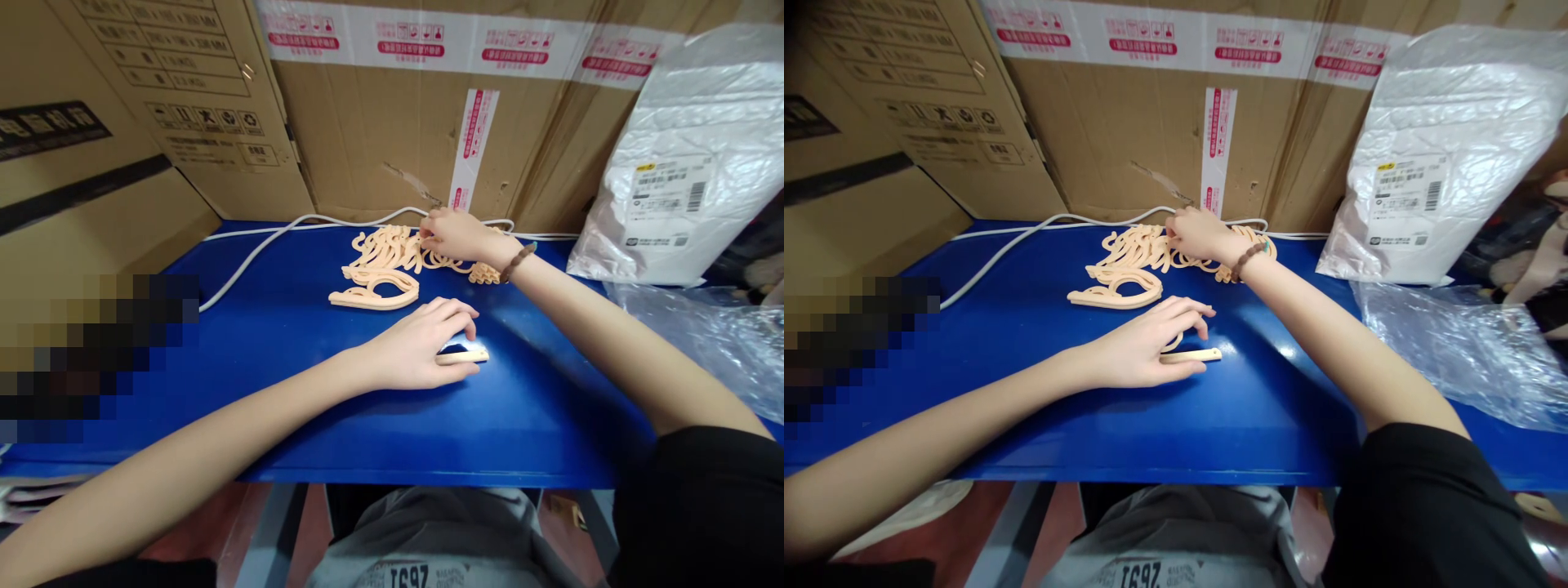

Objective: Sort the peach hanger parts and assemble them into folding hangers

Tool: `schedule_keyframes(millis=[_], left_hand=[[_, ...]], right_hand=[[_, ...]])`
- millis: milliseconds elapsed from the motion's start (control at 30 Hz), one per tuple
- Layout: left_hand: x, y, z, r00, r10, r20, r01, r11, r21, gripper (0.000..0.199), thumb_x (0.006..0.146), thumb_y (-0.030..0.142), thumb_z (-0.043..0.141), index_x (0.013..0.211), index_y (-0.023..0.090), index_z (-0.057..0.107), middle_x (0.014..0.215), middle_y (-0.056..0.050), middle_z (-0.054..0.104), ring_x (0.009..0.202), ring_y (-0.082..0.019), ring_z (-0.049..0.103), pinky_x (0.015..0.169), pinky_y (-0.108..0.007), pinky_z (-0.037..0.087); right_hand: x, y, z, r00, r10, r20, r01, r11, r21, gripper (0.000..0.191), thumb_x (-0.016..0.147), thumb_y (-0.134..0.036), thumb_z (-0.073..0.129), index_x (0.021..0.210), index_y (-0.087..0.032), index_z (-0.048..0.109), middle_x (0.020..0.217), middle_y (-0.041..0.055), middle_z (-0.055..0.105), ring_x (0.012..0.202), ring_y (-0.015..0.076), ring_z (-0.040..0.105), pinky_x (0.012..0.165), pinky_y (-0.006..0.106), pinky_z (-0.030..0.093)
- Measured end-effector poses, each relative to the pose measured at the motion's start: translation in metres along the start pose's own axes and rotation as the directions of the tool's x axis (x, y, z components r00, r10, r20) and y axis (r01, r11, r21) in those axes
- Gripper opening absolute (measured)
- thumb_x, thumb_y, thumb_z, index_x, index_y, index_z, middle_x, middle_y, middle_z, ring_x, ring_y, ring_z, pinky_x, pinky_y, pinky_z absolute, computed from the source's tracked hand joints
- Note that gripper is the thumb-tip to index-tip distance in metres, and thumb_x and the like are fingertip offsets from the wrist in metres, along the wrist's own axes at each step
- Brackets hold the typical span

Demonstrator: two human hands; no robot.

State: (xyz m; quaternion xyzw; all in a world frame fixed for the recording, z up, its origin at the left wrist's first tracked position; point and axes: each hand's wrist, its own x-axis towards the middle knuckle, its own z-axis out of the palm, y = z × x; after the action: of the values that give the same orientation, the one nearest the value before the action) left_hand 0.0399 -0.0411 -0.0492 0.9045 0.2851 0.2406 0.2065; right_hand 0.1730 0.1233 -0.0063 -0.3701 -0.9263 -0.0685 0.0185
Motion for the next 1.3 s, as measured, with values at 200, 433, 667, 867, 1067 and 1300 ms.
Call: schedule_keyframes(millis=[200,433,667,867,1067,1300], left_hand=[[-0.001,0.001,-0.001,1.000,0.004,0.027,-0.003,1.000,-0.012,0.024,0.085,0.034,0.065,0.101,0.021,0.053,0.132,-0.011,0.054,0.126,-0.026,0.046,0.107,-0.042,0.038],[-0.003,0.002,0.004,1.000,0.019,0.002,-0.019,0.996,0.082,0.022,0.085,0.032,0.063,0.099,0.019,0.053,0.130,-0.013,0.053,0.125,-0.026,0.044,0.109,-0.042,0.038],[-0.004,0.009,0.012,1.000,-0.013,0.028,0.006,0.974,0.228,0.015,0.089,0.029,0.056,0.097,0.016,0.056,0.130,-0.014,0.053,0.121,-0.028,0.045,0.105,-0.042,0.041],[-0.001,0.004,0.012,0.998,-0.006,0.061,-0.013,0.955,0.297,0.020,0.100,0.029,0.043,0.102,0.015,0.057,0.131,-0.014,0.052,0.124,-0.027,0.044,0.107,-0.042,0.040],[0.002,0.002,0.010,0.999,-0.034,-0.003,0.034,0.964,0.262,0.023,0.102,0.034,0.039,0.106,0.016,0.054,0.137,-0.015,0.049,0.126,-0.027,0.045,0.108,-0.045,0.040],[0.001,0.001,0.009,0.998,-0.032,-0.055,0.042,0.983,0.179,0.017,0.101,0.033,0.042,0.102,0.019,0.050,0.138,-0.012,0.049,0.125,-0.026,0.047,0.107,-0.045,0.043]], right_hand=[[-0.021,0.018,-0.024,0.986,0.148,-0.073,-0.054,0.705,0.707,0.008,0.088,-0.024,0.060,0.085,-0.016,0.063,0.087,0.0062,0.067,0.079,0.0173,0.058,0.074,0.031,0.045],[-0.094,0.003,-0.043,0.929,0.357,-0.101,0.065,0.112,0.992,0.026,0.097,-0.035,0.051,0.078,-0.019,0.059,0.073,0.0012,0.057,0.070,0.0128,0.055,0.071,0.028,0.047],[-0.164,-0.014,-0.006,0.949,0.311,0.052,-0.207,0.490,0.847,0.040,0.094,-0.055,0.049,0.091,-0.021,0.072,0.066,-0.0007,0.056,0.058,0.0138,0.049,0.057,0.028,0.040],[-0.182,-0.033,-0.005,0.990,0.142,0.021,-0.119,0.725,0.678,0.039,0.098,-0.050,0.044,0.110,-0.019,0.066,0.103,0.0066,0.070,0.088,0.0205,0.063,0.078,0.032,0.046],[-0.183,-0.040,-0.008,0.987,0.087,0.137,-0.151,0.798,0.583,0.041,0.103,-0.049,0.030,0.098,-0.020,0.059,0.079,0.0026,0.063,0.068,0.0171,0.057,0.066,0.029,0.039],[-0.187,-0.043,-0.007,0.986,0.056,0.157,-0.140,0.794,0.591,0.040,0.103,-0.049,0.029,0.096,-0.020,0.056,0.078,0.0019,0.062,0.068,0.0169,0.055,0.066,0.029,0.037]])
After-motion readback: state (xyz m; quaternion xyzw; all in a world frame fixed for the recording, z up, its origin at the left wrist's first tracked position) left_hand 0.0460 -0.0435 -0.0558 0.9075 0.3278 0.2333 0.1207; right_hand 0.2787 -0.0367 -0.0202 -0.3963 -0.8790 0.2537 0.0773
